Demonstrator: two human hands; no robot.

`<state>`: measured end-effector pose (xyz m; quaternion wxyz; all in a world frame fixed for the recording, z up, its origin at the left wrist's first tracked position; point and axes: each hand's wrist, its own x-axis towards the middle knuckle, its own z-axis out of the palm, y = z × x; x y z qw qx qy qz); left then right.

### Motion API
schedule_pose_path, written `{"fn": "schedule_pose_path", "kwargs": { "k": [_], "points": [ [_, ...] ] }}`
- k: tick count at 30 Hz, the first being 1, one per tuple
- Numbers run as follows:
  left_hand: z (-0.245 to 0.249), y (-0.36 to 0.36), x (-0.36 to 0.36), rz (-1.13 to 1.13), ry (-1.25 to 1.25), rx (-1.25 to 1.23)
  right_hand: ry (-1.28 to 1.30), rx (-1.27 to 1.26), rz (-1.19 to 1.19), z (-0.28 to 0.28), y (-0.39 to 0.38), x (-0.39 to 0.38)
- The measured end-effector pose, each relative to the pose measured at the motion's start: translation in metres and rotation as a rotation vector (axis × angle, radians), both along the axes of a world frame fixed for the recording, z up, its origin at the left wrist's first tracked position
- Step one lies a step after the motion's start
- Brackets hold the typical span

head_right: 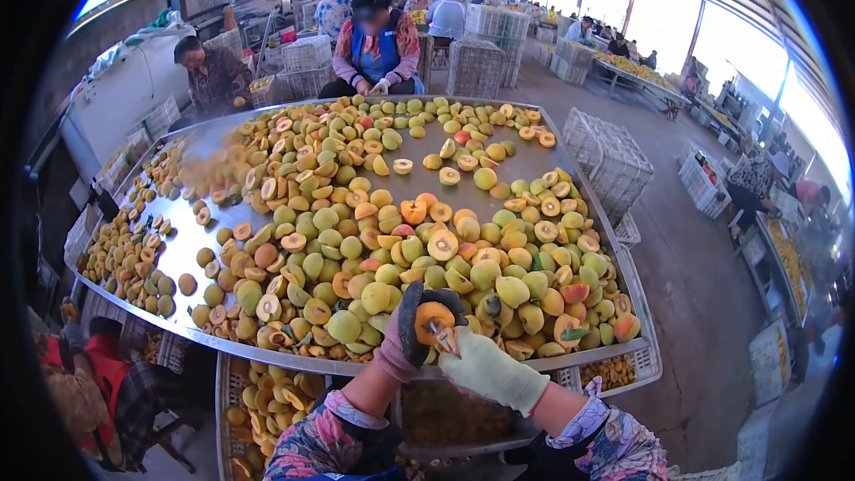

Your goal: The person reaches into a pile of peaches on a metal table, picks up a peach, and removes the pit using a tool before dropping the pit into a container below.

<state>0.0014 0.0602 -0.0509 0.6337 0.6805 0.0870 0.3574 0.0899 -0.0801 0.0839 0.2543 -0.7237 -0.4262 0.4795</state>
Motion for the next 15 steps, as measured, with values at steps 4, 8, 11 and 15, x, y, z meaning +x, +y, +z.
{"fn": "schedule_pose_path", "kwargs": {
  "k": [4, 8, 11, 15],
  "points": [
    [0.017, -0.001, -0.004, 0.170, 0.077, 0.547, -0.339, 0.268, 0.101, -0.034, -0.001, 0.008],
    [-0.001, -0.002, 0.002, -0.075, -0.185, -0.392, -0.094, 0.179, 0.081, -0.030, 0.005, 0.007],
    [0.000, -0.002, 0.001, 0.114, -0.002, 0.005, 0.188, -0.030, -0.018, -0.007, 0.013, -0.001],
    [-0.003, 0.000, 0.006, 0.057, -0.074, -0.214, -0.032, 0.124, 0.054, -0.020, 0.009, 0.002]
  ]
}}
